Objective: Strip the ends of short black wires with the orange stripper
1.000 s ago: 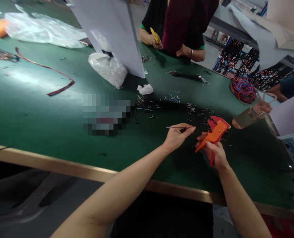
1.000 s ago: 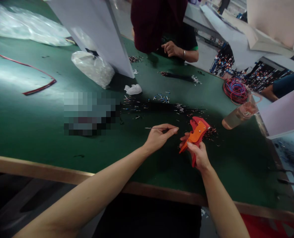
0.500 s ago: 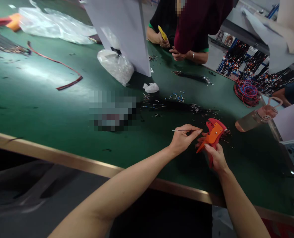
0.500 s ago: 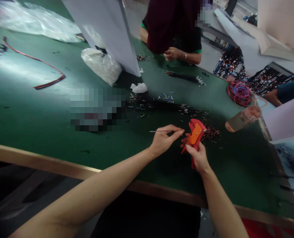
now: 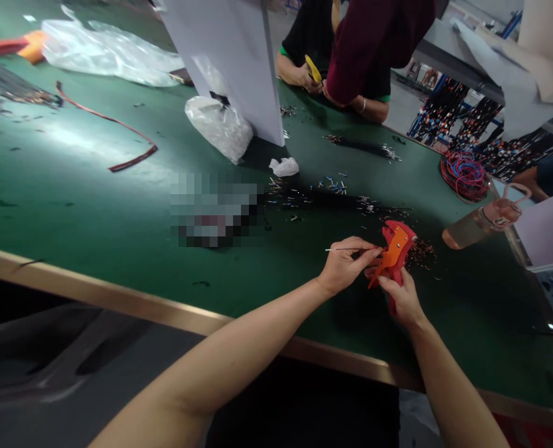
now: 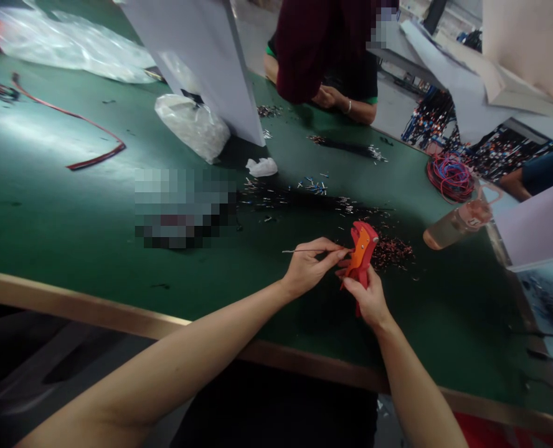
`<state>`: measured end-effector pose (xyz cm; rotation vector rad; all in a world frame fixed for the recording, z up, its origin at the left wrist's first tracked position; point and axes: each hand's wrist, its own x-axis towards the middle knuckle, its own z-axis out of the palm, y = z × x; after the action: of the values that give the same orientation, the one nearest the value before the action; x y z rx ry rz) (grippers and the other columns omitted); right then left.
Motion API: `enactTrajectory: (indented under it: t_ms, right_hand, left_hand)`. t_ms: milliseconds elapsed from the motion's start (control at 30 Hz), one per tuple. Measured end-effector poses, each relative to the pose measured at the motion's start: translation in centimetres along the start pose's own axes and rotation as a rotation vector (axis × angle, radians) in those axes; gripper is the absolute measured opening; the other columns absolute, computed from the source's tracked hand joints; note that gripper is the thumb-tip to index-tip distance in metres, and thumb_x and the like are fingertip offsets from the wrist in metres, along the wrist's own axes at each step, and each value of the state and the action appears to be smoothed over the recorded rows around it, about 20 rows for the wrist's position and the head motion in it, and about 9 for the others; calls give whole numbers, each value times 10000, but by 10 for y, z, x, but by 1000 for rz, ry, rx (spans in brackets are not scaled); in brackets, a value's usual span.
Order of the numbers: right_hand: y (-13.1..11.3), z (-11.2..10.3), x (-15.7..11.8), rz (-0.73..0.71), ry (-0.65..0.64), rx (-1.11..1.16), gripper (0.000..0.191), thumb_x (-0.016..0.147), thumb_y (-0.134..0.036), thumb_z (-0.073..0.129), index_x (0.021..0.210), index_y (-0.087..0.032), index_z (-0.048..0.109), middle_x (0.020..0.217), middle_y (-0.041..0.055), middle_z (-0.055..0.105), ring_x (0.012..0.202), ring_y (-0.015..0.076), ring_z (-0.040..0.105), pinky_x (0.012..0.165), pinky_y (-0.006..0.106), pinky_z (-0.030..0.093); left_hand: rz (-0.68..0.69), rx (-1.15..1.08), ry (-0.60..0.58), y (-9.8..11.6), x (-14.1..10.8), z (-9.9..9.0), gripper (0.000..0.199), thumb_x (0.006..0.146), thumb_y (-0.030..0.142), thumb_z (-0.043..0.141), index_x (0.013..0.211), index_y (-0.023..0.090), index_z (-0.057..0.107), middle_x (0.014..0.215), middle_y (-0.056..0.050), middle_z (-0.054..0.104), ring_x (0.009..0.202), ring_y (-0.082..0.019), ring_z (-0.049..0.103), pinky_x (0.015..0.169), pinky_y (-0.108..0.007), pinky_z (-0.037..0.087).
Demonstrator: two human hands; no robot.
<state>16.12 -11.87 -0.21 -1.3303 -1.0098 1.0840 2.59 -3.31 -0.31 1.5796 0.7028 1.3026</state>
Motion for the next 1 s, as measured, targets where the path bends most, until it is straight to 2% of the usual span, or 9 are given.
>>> enactTrajectory:
  t_ms: [167, 400, 567, 700, 1000]
  right_hand:
    - [-1, 1, 0, 0, 43, 29, 292, 721, -306, 721, 990, -203, 677, 992, 65, 722, 785, 220, 688, 784, 383, 547]
    - [1, -3, 0, -25, 20, -50, 148, 782, -316, 667, 857, -190, 688, 807, 33, 702, 750, 195, 648, 753, 331, 518]
    - [1, 1, 0, -75, 44, -62, 192, 775, -310, 652, 933, -201, 650, 761, 21, 686, 704, 197, 623, 702, 339, 510]
    - [-2, 8, 0, -143, 63, -147, 143, 805, -334, 624, 851, -199, 623, 679, 14, 645, 637, 180, 584, 633, 323, 490]
    - [6, 8, -1, -169, 116, -209, 238, 837, -416, 602, 744, -202, 554, 536, -27, 558, 474, 132, 519, 483, 272, 444]
  left_hand:
    - [-1, -12, -20, 0, 1, 0, 154, 802, 300, 671, 743, 172, 732, 737, -60, 719, 655, -143, 646, 619, -256, 522]
    - [34, 3, -34, -2, 1, 0, 158, 804, 301, 670, 740, 169, 729, 705, -59, 705, 639, -142, 631, 607, -261, 504]
    - [9, 19, -37, 0, 1, -1, 182, 809, 328, 661, 736, 176, 728, 703, -59, 701, 633, -145, 623, 604, -270, 500]
    - [14, 21, -30, 1, 2, -1, 187, 804, 330, 666, 720, 173, 721, 695, -59, 694, 621, -144, 613, 598, -274, 497]
    - [36, 15, -46, -1, 1, 0, 169, 803, 312, 667, 737, 168, 725, 691, -55, 689, 626, -140, 608, 599, -267, 490]
